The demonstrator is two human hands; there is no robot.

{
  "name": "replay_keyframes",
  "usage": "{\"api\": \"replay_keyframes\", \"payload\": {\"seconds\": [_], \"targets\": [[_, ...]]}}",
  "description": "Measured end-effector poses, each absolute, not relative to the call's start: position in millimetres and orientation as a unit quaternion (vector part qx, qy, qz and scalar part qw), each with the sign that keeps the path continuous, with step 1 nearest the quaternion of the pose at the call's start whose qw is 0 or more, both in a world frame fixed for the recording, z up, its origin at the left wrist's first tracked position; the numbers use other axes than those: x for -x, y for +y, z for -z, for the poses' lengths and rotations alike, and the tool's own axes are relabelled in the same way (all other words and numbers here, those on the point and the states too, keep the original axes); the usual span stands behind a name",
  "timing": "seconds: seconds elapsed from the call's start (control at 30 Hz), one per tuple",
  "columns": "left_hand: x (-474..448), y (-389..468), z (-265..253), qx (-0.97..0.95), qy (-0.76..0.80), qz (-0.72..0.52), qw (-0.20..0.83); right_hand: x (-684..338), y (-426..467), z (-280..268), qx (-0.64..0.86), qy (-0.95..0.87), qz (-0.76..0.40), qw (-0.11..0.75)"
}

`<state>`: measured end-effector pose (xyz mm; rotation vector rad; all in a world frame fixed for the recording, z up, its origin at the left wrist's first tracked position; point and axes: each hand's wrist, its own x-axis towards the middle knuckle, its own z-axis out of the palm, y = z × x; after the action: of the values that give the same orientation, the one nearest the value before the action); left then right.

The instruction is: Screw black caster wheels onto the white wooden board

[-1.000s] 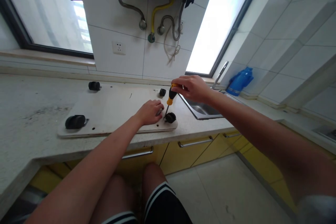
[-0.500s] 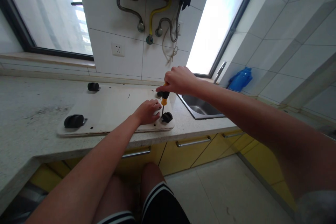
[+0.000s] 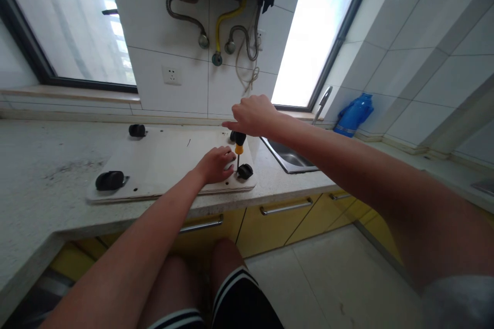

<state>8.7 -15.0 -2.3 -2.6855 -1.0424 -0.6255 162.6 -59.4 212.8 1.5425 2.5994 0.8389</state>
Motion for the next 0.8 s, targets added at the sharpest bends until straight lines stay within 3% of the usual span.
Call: {"api": "replay_keyframes", "payload": {"seconds": [0.53,0.8], "targets": [[-8,-10,7,0.907,-0.343,0.233,0.077,-186,-50,-208,-0.532,0.819,-0.216,0.002],[-5,-14,9,0.856,-0.379,0.348,0.055,-188,-54,-212,-0.566,0.808,-0.160,0.025]]}}
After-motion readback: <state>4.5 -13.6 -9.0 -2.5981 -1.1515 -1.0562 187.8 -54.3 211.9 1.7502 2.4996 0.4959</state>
